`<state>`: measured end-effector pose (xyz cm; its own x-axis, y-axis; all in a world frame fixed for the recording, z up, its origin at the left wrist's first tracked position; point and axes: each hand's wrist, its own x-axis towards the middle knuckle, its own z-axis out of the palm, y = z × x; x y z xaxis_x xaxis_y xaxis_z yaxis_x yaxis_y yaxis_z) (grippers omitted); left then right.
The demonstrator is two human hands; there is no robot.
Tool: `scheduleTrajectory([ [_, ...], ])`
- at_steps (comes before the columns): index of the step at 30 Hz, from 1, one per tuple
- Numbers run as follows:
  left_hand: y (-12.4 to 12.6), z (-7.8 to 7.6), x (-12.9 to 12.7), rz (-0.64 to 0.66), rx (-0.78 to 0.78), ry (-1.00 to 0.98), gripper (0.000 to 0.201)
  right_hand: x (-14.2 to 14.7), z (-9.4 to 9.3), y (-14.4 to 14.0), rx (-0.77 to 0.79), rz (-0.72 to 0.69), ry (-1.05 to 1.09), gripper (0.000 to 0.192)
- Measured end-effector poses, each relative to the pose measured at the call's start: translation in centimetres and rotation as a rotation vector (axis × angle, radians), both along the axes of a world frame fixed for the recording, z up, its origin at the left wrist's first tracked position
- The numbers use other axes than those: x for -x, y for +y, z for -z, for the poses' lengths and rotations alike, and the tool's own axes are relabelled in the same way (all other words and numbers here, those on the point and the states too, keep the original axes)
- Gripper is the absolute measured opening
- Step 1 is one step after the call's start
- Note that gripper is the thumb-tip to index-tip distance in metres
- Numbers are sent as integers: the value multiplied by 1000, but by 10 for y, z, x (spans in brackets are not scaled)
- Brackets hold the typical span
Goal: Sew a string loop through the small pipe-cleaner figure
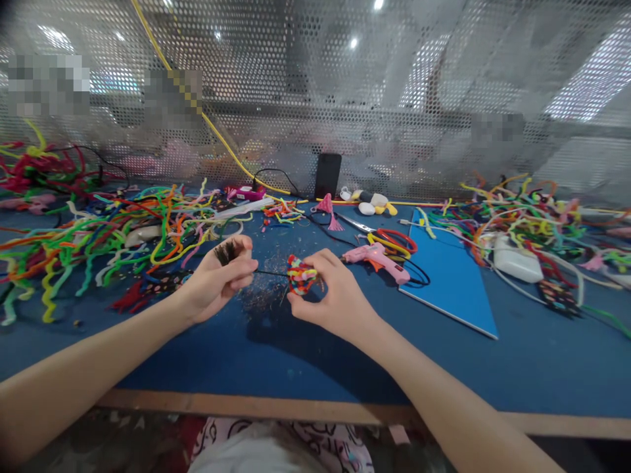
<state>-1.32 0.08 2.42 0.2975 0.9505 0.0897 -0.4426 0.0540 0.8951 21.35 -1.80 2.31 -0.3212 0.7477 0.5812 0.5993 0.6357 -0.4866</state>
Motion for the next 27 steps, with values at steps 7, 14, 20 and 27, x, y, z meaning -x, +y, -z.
scheduleTrajectory([
  [7,8,5,9,249,-237,496,20,-10,-8,-1,345,-69,-14,39],
  [14,7,17,-3,259,-455,798,28,-1,-7,-4,318,-107,-140,36],
  [20,-5,18,-12,141,-389,764,17,3,-4,-7,345,-100,-174,35],
  [27,-8,21,-18,60,-328,649,15,4,-7,-10,360,-129,-102,37],
])
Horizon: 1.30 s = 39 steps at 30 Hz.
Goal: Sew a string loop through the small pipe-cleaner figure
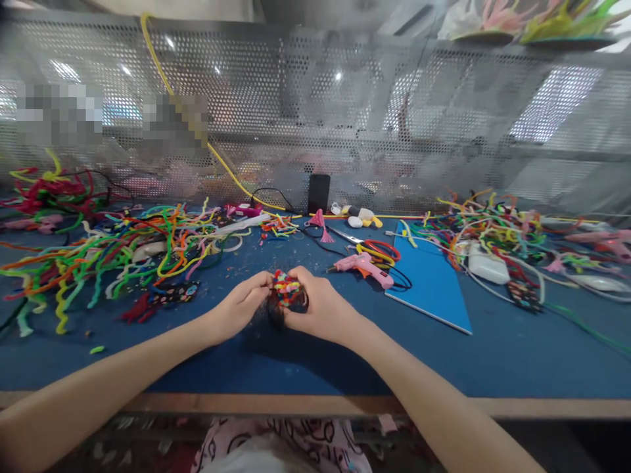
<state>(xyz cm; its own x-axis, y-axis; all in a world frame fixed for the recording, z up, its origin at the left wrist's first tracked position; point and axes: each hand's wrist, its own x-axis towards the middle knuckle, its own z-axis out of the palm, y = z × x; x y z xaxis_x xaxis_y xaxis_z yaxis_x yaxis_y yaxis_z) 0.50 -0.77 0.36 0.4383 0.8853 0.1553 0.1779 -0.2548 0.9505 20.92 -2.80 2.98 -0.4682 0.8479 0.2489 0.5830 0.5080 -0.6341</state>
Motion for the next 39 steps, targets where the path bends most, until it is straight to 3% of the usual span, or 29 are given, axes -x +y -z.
scheduleTrajectory([
  [3,-1,0,1,6,64,-56,22,2,1,-3,-22,-1,-17,38],
  [8,-2,-4,2,200,323,-103,41,3,3,-4,-64,53,-107,42],
  [13,4,-9,6,33,36,146,32,-4,2,3,-71,58,-55,42],
  [17,9,-9,9,-19,-70,152,28,-7,1,8,51,24,150,41],
  [26,15,-4,10,-174,-43,1,32,-14,2,21,285,231,580,26],
  [33,18,5,10,-120,-104,89,31,-17,5,29,344,307,857,31],
  [39,22,6,15,-89,-122,182,25,-21,-13,29,396,269,1053,26],
])
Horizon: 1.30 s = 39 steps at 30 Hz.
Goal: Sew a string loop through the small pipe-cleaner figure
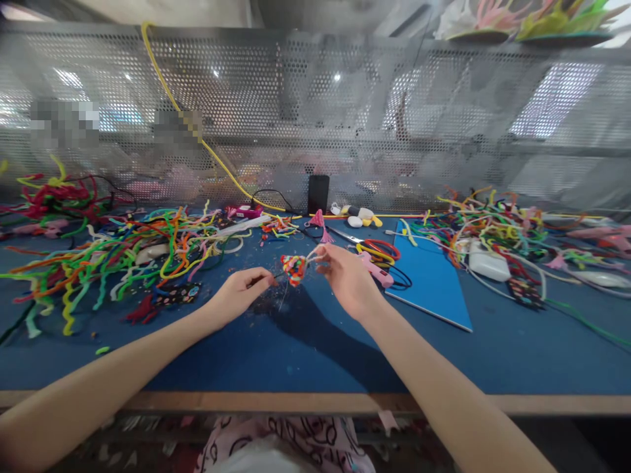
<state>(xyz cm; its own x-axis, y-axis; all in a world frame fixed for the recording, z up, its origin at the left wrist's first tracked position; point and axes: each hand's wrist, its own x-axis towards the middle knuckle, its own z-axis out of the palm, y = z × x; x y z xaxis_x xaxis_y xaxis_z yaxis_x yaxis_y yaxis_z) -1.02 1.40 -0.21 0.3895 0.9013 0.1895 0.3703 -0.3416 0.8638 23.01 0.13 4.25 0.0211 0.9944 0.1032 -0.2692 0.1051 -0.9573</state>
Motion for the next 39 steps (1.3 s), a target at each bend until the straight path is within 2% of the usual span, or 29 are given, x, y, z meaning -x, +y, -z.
scheduleTrajectory([
  [2,1,-2,1,1,7,0,25,-1,-7,-1,-18,-25,32,23],
  [5,2,-3,-1,10,39,-34,28,0,-14,-1,-71,-93,44,28],
  [10,-3,1,-8,117,192,-129,38,4,-18,1,-170,-215,-37,37],
  [13,-3,5,-9,145,231,-198,36,5,-18,1,-213,-264,-98,47],
  [20,2,2,-3,55,158,-398,45,9,-5,-3,-367,-220,-554,71],
  [22,1,1,-3,87,166,-480,51,14,1,-3,-388,-226,-607,71],
  [25,-1,3,-6,214,258,-575,59,23,9,0,-437,-178,-726,67],
  [27,-3,4,-9,224,294,-601,60,29,13,3,-461,-146,-771,63],
  [29,-5,3,-10,179,324,-651,62,35,16,6,-462,-171,-729,62],
  [31,-7,-1,-11,156,425,-719,64,40,16,8,-430,-220,-644,63],
  [34,-9,-7,-9,153,577,-761,52,45,15,11,-388,-233,-518,65],
  [36,-7,-9,-7,137,590,-751,42,45,12,15,-381,-200,-451,65],
  [39,-1,-8,-3,121,575,-709,40,42,7,22,-336,-107,-383,65],
])
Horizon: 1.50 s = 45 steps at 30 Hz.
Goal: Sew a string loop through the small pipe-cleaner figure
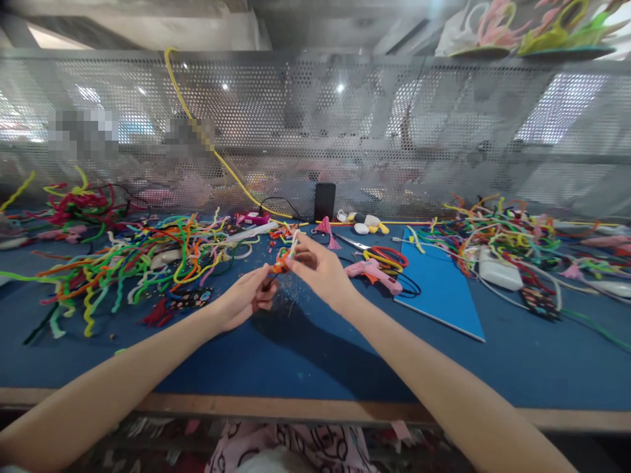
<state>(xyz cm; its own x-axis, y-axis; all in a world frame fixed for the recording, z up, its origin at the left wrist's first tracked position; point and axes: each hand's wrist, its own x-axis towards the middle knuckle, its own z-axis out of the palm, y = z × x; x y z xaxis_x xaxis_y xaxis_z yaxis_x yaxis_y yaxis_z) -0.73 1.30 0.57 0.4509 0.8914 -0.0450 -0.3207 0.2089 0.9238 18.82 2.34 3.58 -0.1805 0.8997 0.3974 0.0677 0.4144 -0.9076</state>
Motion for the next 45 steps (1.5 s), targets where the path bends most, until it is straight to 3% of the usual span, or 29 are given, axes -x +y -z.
scheduleTrajectory([
  [3,6,3,5,-1,-26,65,36,-7,-11,5,38,49,97,55],
  [7,9,5,7,23,-76,166,32,-15,-32,5,81,12,232,32],
  [13,6,4,7,1,-193,272,30,-24,-45,5,207,35,324,27],
  [19,9,3,7,-156,-252,293,29,-29,-45,13,144,106,233,25],
  [24,15,5,10,-337,-251,244,29,-34,-63,25,65,121,136,29],
  [29,20,5,14,-433,-231,204,29,-38,-83,45,-15,219,36,23],
  [38,20,6,16,-495,-221,177,36,-47,-89,78,30,310,-32,21],
  [41,22,0,14,-480,-256,202,34,-48,-91,83,65,259,-76,21],
  [45,46,-15,-6,-343,-307,321,32,-46,-99,85,96,133,-165,20],
])
